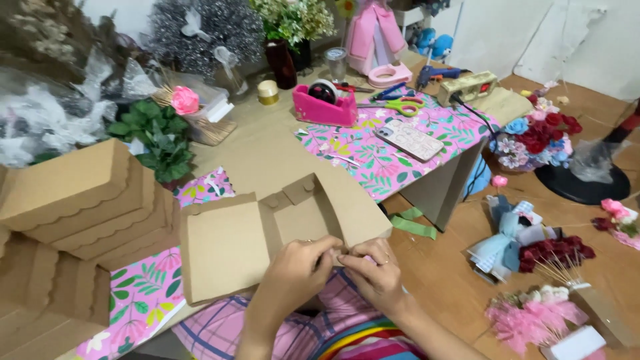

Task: The person assembles a flat cardboard box by folding and tucking the side flaps into place. They then place the assembled box on a stack of similar boxes and pick up another flat cardboard piece to begin the process again.

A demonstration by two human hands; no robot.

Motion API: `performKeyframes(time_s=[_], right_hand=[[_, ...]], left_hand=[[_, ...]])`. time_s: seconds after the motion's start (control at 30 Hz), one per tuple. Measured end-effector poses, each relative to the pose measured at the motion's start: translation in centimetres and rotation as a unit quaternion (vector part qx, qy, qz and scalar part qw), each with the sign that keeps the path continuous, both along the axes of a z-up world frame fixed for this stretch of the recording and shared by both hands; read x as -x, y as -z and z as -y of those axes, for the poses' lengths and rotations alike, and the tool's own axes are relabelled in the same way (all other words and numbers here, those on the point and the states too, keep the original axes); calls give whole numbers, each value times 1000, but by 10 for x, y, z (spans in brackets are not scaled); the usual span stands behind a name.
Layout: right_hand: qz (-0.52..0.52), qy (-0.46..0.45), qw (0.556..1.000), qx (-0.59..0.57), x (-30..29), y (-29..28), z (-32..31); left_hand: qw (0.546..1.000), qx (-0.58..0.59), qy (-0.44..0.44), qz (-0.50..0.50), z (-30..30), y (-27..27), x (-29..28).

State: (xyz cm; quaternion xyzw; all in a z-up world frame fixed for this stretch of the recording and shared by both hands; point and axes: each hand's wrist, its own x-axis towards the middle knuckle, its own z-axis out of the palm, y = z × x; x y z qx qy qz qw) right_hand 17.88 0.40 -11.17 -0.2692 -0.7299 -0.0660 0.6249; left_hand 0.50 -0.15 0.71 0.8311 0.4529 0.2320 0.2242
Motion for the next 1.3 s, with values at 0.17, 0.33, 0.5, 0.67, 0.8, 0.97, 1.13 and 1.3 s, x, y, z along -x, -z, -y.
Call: performKeyframes(time_s=[0.17, 0.33, 0.5, 0.67, 0.8, 0.97, 1.13, 1.3], right_hand=[[17, 4, 1000, -22, -4, 14, -11], [40, 24, 998, -51, -5, 18, -13], [44, 20, 997, -55, 0, 19, -9], [30, 35, 996, -80, 2, 20, -14], [19, 14, 997, -72, 4, 28, -17], [-4, 13, 998, -57, 4, 28, -21], [-56, 36, 995, -69, -2, 44, -32], [-59, 45, 996, -42, -3, 38, -27]], left_hand=[[1000, 11, -8, -28, -3, 5, 0], [998, 37, -15, -56, 1, -1, -1], [998, 17, -6, -52, 2, 4, -3], [998, -40, -4, -54, 1, 16, 0], [993, -106, 4, -49, 2, 20, 0], [992, -117, -1, -40, 8, 7, -1], [998, 6, -52, -38, 6, 5, -5], [997, -63, -43, -25, 11, 6, -3]])
